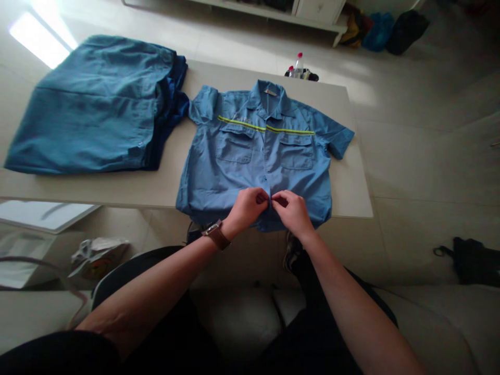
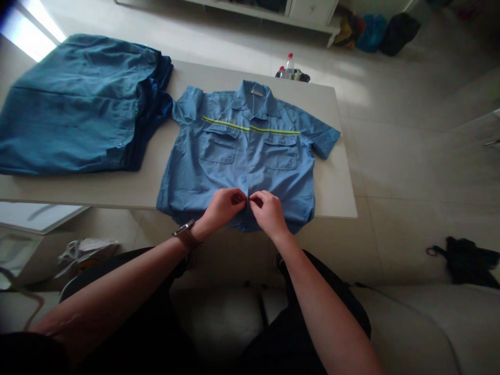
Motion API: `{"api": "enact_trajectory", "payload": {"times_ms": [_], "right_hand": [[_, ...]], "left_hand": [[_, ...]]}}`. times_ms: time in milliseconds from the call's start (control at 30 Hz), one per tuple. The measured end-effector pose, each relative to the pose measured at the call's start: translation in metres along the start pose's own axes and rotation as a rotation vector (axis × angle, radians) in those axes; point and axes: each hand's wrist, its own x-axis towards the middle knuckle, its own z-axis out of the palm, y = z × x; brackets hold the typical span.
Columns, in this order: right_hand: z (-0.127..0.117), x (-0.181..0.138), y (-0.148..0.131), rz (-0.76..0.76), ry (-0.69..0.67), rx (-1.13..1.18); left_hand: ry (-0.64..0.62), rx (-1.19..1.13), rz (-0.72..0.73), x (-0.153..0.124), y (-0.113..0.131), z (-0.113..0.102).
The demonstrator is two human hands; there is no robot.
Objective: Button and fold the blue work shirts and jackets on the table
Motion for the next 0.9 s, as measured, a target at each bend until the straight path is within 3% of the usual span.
{"api": "enact_trajectory", "payload": {"times_ms": [200, 400, 633, 900], "right_hand": [[0.001, -0.002, 0.004, 0.042, -0.035, 0.075], [0.002, 0.000, 0.003, 0.028, -0.039, 0.055], [0.005, -0.002, 0.002, -0.089, 0.005, -0.004], [0.006, -0.001, 0.000, -0.031, 0.031, 0.090]], "left_hand": [[0.021, 0.062, 0.075, -0.006, 0.005, -0.001], [0.006, -0.115, 0.019, -0.008, 0.007, -0.001], [0.011, -0.210, -0.023, -0.005, -0.001, 0.003], [0.042, -0.478, -0.110, 0.000, -0.005, 0.007]]}}
